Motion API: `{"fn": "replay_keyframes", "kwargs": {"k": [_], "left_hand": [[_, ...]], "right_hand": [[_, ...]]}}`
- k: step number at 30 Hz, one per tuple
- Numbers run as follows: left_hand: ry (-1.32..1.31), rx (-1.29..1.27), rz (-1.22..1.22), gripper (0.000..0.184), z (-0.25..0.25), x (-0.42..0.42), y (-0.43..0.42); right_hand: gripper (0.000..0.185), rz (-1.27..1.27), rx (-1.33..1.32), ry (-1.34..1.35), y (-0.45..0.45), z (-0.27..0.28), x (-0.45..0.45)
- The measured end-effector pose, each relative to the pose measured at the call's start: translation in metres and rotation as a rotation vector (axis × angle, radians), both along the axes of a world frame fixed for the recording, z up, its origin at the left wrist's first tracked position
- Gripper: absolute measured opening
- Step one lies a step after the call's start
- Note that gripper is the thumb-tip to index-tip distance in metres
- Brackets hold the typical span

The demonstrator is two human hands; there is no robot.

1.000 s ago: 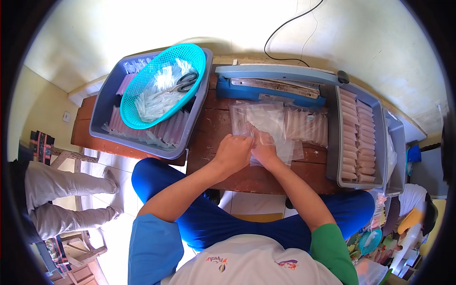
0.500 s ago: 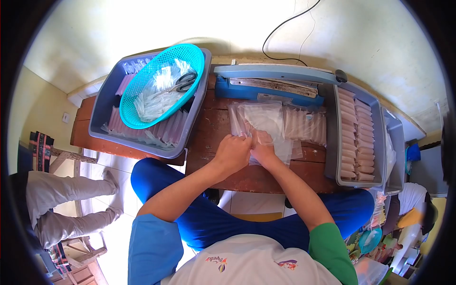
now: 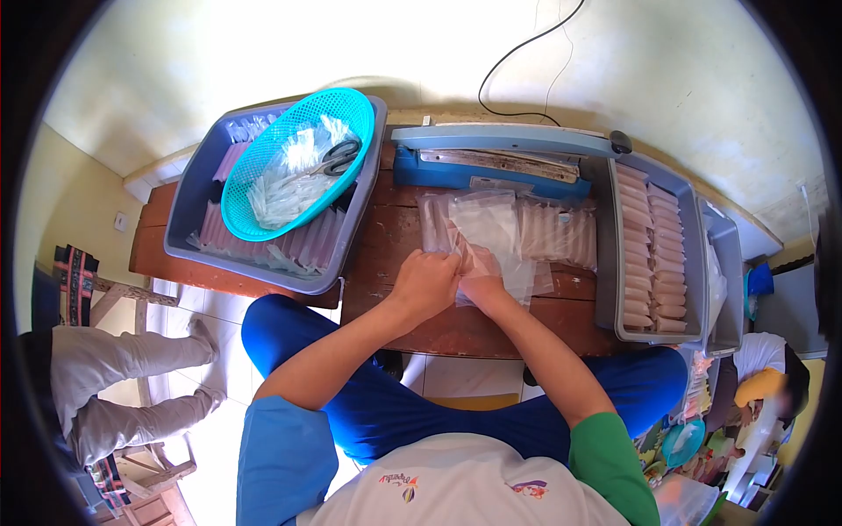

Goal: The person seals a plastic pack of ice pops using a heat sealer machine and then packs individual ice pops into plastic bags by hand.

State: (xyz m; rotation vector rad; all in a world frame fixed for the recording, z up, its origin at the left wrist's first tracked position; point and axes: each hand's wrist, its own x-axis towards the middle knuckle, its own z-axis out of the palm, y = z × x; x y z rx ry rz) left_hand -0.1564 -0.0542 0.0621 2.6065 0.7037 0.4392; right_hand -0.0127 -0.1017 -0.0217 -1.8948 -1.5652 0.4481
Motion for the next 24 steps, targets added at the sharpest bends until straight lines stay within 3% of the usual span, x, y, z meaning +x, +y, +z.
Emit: {"fn": "replay_keyframes", "kwargs": {"k": [4,6,10,16,24], "left_hand": [[0.037,0.014,0.020,0.011,0.002,0.001,0.002],[0.012,-0.006,0.009,0.016,0.005,0.001,0.001],[-0.026,-0.061,-0.010,0.027,0.015,0.001,-0.001],[-0.104,-0.202,-0.029,0.026,0.033,0.032,-0.008],[-0.234,-0.238,-0.112,0.019,0.049,0.096,-0.018]], "right_hand": [[0.026,-0.131,-0.090,0.103,-0.011,0.000,-0.003],[0.028,-0.010,-0.092,-0.010,-0.022,0.034,-0.006],[0.030,0.046,-0.087,0.006,-0.052,0.042,0.003],[0.024,0.076,-0.148,0.041,-0.087,0.110,0.026],[0.015,-0.088,0.066,-0.001,-0.117,0.153,0.104]]}}
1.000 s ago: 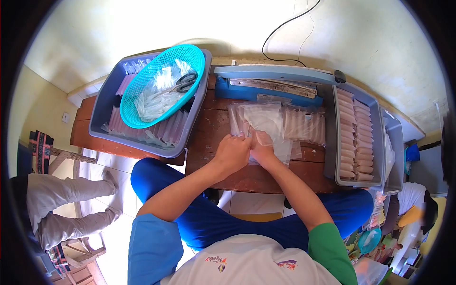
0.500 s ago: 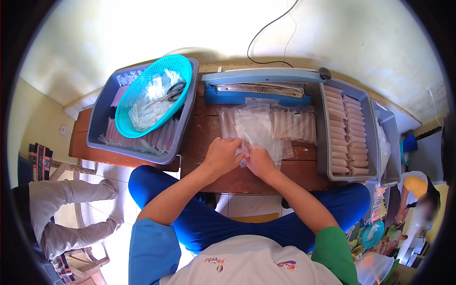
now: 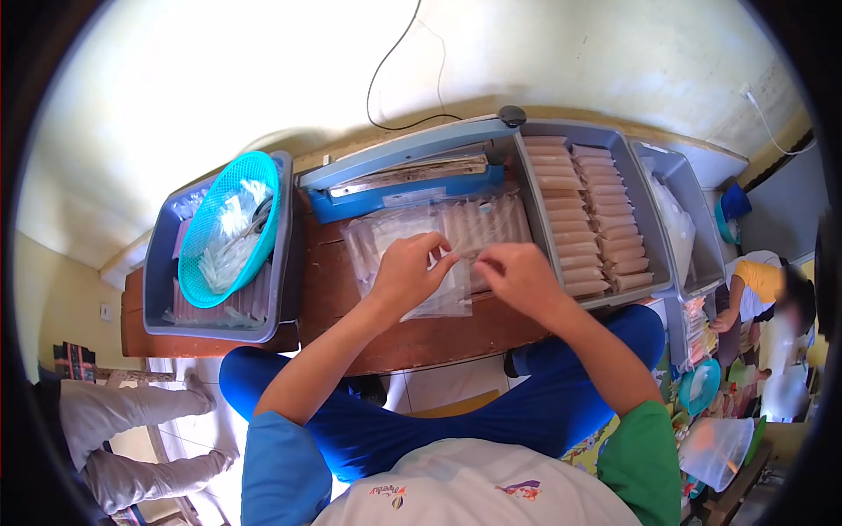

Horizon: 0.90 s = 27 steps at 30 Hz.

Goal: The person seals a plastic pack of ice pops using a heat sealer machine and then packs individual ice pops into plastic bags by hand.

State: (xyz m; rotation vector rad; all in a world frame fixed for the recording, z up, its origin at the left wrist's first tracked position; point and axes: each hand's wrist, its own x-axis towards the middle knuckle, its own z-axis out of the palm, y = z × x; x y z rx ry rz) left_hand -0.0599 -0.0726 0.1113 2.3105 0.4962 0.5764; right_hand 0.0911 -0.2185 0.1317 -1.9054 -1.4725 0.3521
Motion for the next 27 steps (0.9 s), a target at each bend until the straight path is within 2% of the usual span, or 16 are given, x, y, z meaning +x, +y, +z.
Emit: {"fn": "replay_keyframes", "kwargs": {"k": [11,13,17,20,22,23,25,27], "left_hand": [[-0.078,0.052,-0.109,0.019,-0.004,0.123,-0.021],[-0.177,0.184,-0.085,0.022,-0.010,0.146,-0.019],[-0.227,0.254,-0.083,0.025,-0.016,0.188,-0.015],[-0.144,0.296,-0.105,0.025,-0.024,0.216,-0.012],[-0.068,0.449,-0.081,0.025,-0.028,0.232,-0.009],[-0.067,0.448,-0.084,0.025,-0.028,0.239,-0.009],[0.185,0.506,-0.056,0.025,-0.027,0.247,-0.011],[0.236,0.541,-0.056,0.025,-0.024,0.250,-0.013]], "right_hand": [[0.012,-0.235,0.081,-0.155,-0.007,-0.015,0.124],[0.013,-0.269,0.055,-0.187,-0.004,-0.019,0.144],[0.021,-0.389,-0.012,-0.284,-0.003,-0.030,0.175],[0.029,-0.428,-0.034,-0.290,-0.003,-0.044,0.197],[0.029,-0.438,-0.042,-0.286,-0.006,-0.052,0.206],[0.028,-0.445,-0.049,-0.279,-0.006,-0.056,0.209],[0.029,-0.453,-0.049,-0.241,-0.006,-0.061,0.212],[0.030,-0.462,-0.048,-0.207,-0.004,-0.063,0.216]]}}
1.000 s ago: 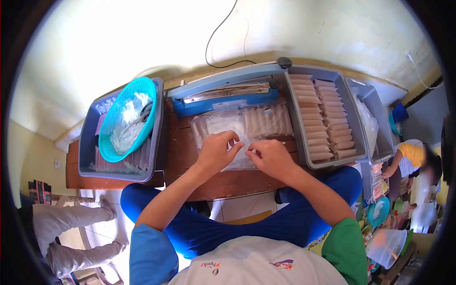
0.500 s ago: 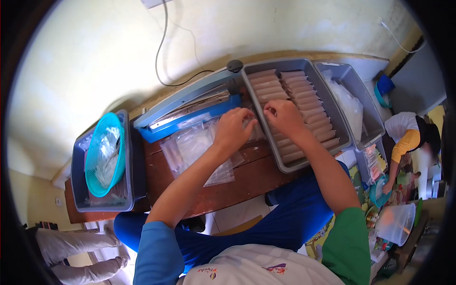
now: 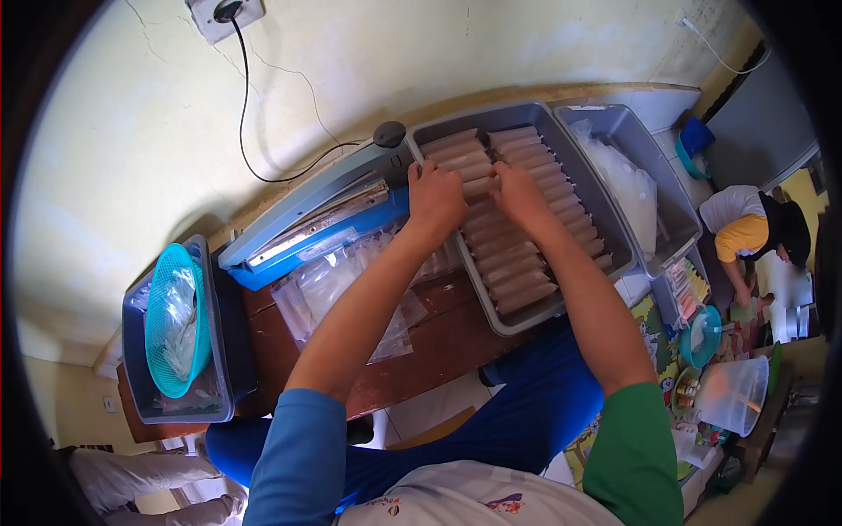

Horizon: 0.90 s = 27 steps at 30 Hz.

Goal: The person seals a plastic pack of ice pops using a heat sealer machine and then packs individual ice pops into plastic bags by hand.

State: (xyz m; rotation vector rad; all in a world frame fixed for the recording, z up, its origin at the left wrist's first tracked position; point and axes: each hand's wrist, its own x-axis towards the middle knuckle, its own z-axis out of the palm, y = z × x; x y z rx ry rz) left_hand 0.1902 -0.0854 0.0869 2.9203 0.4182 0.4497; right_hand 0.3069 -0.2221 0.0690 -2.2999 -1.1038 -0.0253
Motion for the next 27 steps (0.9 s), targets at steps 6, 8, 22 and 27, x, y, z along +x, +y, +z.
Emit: {"fn": "replay_keyframes", "kwargs": {"k": [6,8,22,27], "left_hand": [[0.071,0.021,-0.018,0.026,-0.003,0.001,0.003],[0.040,-0.006,-0.035,0.026,-0.008,0.000,0.005],[-0.374,-0.837,0.059,0.036,0.021,-0.107,0.000],[-0.382,-0.975,0.089,0.040,0.013,-0.169,0.001]], "right_hand": [[0.032,-0.016,-0.124,0.003,-0.003,0.004,0.000],[0.024,0.024,-0.117,0.001,-0.005,0.016,-0.003],[0.040,0.202,0.631,0.993,0.014,0.052,-0.066],[0.050,0.293,0.550,1.198,0.024,0.044,-0.125]]}}
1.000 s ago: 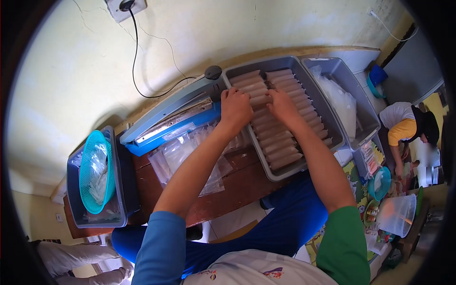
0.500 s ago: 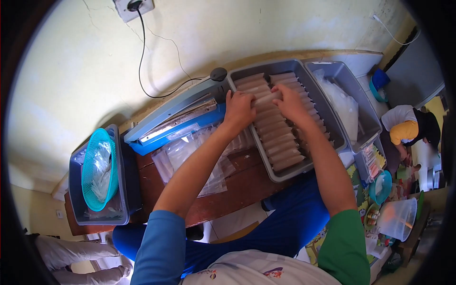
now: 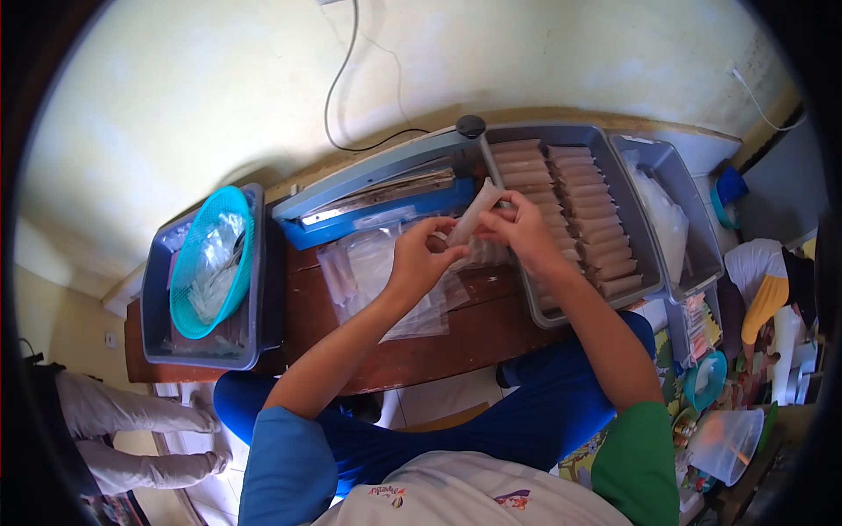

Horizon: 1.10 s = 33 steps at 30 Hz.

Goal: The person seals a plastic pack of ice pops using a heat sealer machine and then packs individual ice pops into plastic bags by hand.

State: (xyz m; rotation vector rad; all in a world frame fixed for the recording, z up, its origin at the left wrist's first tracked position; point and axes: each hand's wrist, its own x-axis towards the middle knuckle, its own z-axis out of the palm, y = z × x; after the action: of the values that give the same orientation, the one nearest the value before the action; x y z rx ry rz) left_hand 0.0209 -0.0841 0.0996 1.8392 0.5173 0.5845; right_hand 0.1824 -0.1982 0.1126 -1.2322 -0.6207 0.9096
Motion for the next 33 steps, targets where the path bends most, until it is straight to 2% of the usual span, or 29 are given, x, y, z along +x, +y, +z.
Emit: {"fn": "replay_keyframes", "kwargs": {"k": [6,8,17,23,25,26,28,29,31,33], "left_hand": [[0.030,-0.102,0.006,0.043,-0.006,-0.060,-0.002],[0.067,-0.120,0.031,0.044,-0.008,-0.076,-0.003],[0.087,-0.188,-0.018,0.048,-0.032,-0.126,-0.001],[0.095,-0.223,-0.029,0.043,-0.043,-0.140,-0.001],[0.126,-0.070,-0.072,0.041,-0.048,-0.145,0.001],[0.130,-0.075,-0.066,0.041,-0.049,-0.148,0.004],[0.201,0.339,-0.115,0.034,-0.048,-0.155,0.011],[0.203,0.334,-0.110,0.034,-0.047,-0.157,0.014],[0.232,0.588,-0.136,0.028,-0.041,-0.160,0.018],[0.250,0.652,-0.103,0.026,-0.033,-0.160,0.016]], "right_hand": [[0.057,0.150,-0.082,-0.002,0.010,-0.010,-0.059],[0.059,0.203,-0.123,0.092,0.014,-0.015,-0.071],[0.063,0.284,-0.222,0.159,0.020,-0.039,-0.108],[0.065,0.290,-0.261,0.205,0.022,-0.050,-0.123],[0.067,0.325,-0.293,0.198,0.020,-0.051,-0.123],[0.070,0.349,-0.315,0.188,0.019,-0.050,-0.122],[0.069,0.379,-0.345,0.173,0.016,-0.046,-0.123],[0.069,0.404,-0.369,0.152,0.013,-0.044,-0.122],[0.069,0.478,-0.422,0.128,0.008,-0.040,-0.120],[0.068,0.548,-0.470,0.106,0.004,-0.041,-0.117]]}}
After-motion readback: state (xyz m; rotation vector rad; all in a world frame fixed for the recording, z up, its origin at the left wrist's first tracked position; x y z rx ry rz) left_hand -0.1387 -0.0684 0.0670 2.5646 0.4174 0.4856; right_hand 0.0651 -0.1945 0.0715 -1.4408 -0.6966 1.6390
